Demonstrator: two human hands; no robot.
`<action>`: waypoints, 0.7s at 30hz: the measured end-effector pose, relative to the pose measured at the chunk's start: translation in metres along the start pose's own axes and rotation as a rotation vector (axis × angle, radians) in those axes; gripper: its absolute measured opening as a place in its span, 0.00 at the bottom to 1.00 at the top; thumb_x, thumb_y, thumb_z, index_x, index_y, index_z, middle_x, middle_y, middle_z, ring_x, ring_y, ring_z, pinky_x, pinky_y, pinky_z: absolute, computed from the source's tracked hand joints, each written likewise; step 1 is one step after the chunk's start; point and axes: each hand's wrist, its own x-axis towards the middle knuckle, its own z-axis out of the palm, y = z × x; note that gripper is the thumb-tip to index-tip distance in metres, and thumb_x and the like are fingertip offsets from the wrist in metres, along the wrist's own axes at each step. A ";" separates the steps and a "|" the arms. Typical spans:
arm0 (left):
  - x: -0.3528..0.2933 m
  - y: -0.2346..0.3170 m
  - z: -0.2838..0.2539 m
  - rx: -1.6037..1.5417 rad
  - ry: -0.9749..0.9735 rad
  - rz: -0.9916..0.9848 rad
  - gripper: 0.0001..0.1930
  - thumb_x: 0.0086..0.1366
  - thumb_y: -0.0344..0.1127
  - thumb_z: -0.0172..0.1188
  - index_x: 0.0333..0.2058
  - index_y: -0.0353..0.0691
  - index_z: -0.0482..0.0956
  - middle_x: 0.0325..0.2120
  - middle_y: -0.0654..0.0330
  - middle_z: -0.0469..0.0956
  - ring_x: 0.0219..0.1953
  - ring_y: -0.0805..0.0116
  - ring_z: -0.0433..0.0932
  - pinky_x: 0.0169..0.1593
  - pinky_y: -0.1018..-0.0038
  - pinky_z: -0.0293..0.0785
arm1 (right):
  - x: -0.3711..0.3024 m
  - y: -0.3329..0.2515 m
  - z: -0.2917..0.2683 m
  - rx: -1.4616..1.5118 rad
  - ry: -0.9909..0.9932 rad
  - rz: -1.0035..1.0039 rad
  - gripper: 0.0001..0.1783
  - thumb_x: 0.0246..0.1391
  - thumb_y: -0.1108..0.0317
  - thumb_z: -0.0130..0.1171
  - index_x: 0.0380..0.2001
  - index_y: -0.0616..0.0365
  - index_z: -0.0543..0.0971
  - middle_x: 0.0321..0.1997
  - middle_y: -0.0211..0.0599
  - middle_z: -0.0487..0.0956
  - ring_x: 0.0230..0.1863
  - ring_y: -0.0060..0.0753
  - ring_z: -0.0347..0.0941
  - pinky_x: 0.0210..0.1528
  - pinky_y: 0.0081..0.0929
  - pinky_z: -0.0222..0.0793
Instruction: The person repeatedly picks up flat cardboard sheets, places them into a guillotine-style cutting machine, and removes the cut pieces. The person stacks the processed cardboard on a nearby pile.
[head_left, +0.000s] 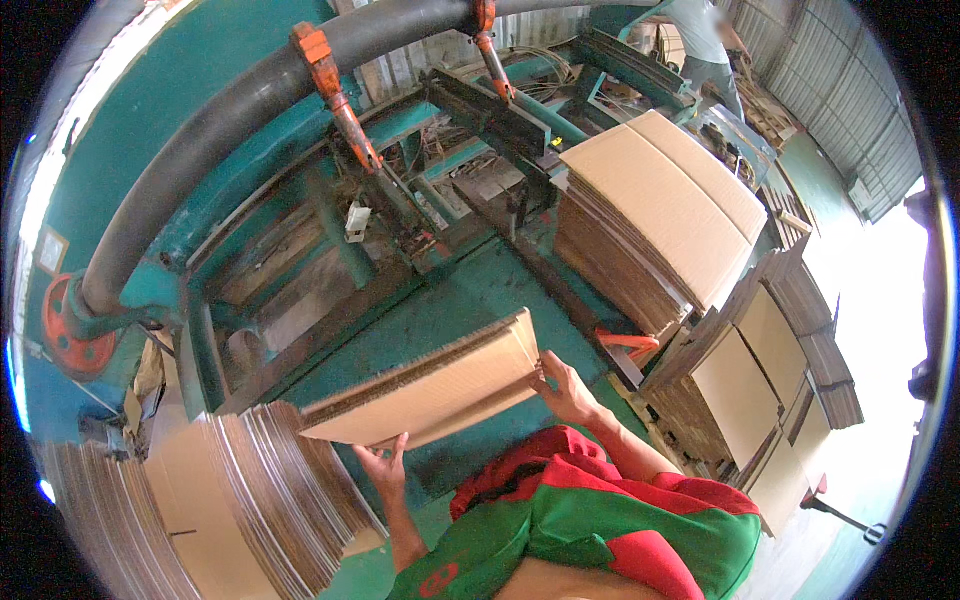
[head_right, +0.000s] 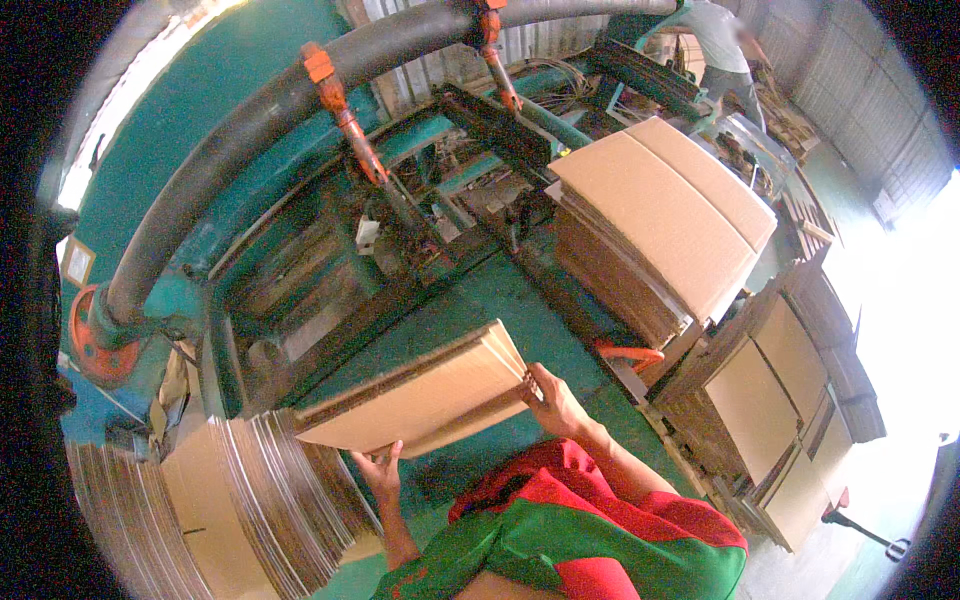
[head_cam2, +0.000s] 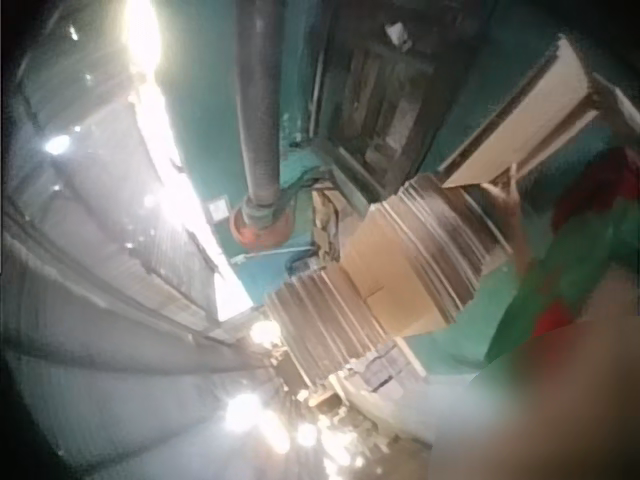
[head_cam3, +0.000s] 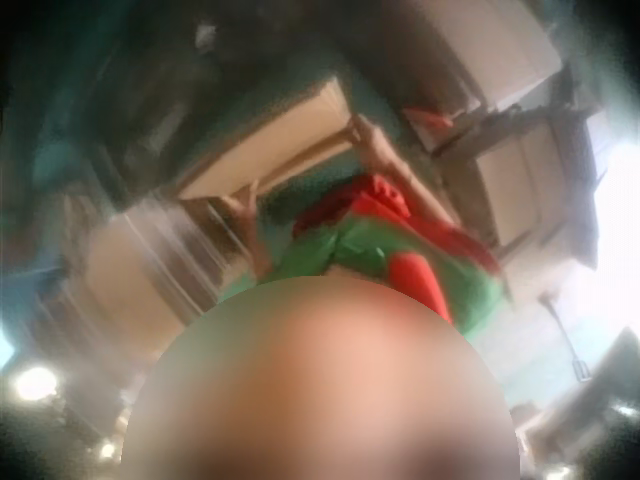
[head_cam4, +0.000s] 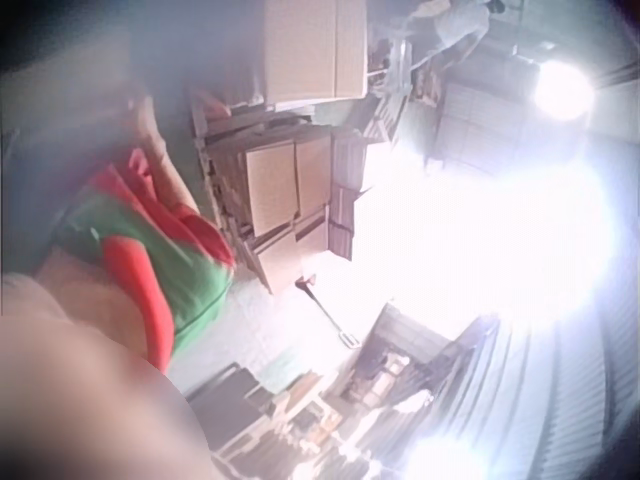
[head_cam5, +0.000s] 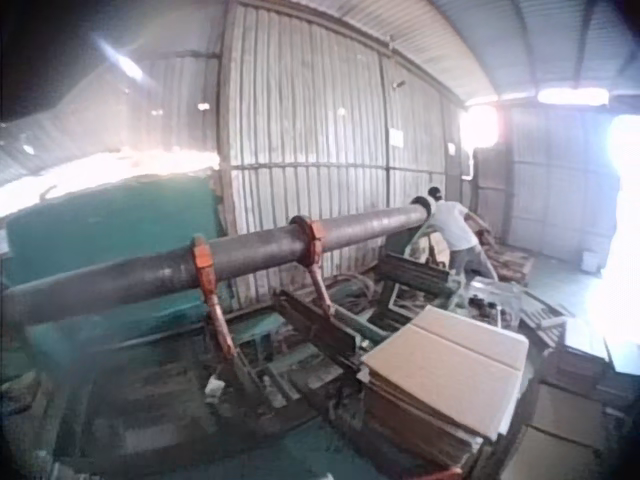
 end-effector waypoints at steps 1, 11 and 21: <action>0.008 0.002 0.006 0.062 0.029 0.054 0.46 0.49 0.28 0.74 0.63 0.36 0.53 0.55 0.53 0.64 0.56 0.59 0.66 0.56 0.58 0.68 | 0.006 0.002 0.002 0.055 0.041 -0.046 0.17 0.55 0.75 0.53 0.48 0.64 0.69 0.44 0.55 0.76 0.50 0.56 0.72 0.50 0.38 0.68; 0.074 -0.054 0.057 0.131 0.064 0.209 0.44 0.49 0.25 0.73 0.61 0.29 0.55 0.54 0.45 0.64 0.58 0.54 0.65 0.62 0.57 0.64 | 0.095 0.064 0.011 -0.082 0.048 0.047 0.25 0.51 0.64 0.64 0.53 0.56 0.72 0.51 0.50 0.76 0.55 0.50 0.72 0.56 0.41 0.68; 0.091 -0.068 0.053 0.395 0.067 0.378 0.36 0.55 0.25 0.67 0.59 0.29 0.57 0.54 0.45 0.67 0.56 0.50 0.69 0.58 0.54 0.71 | 0.115 0.123 0.021 -0.004 0.081 -0.073 0.27 0.48 0.61 0.66 0.51 0.57 0.71 0.46 0.47 0.77 0.50 0.50 0.74 0.53 0.38 0.69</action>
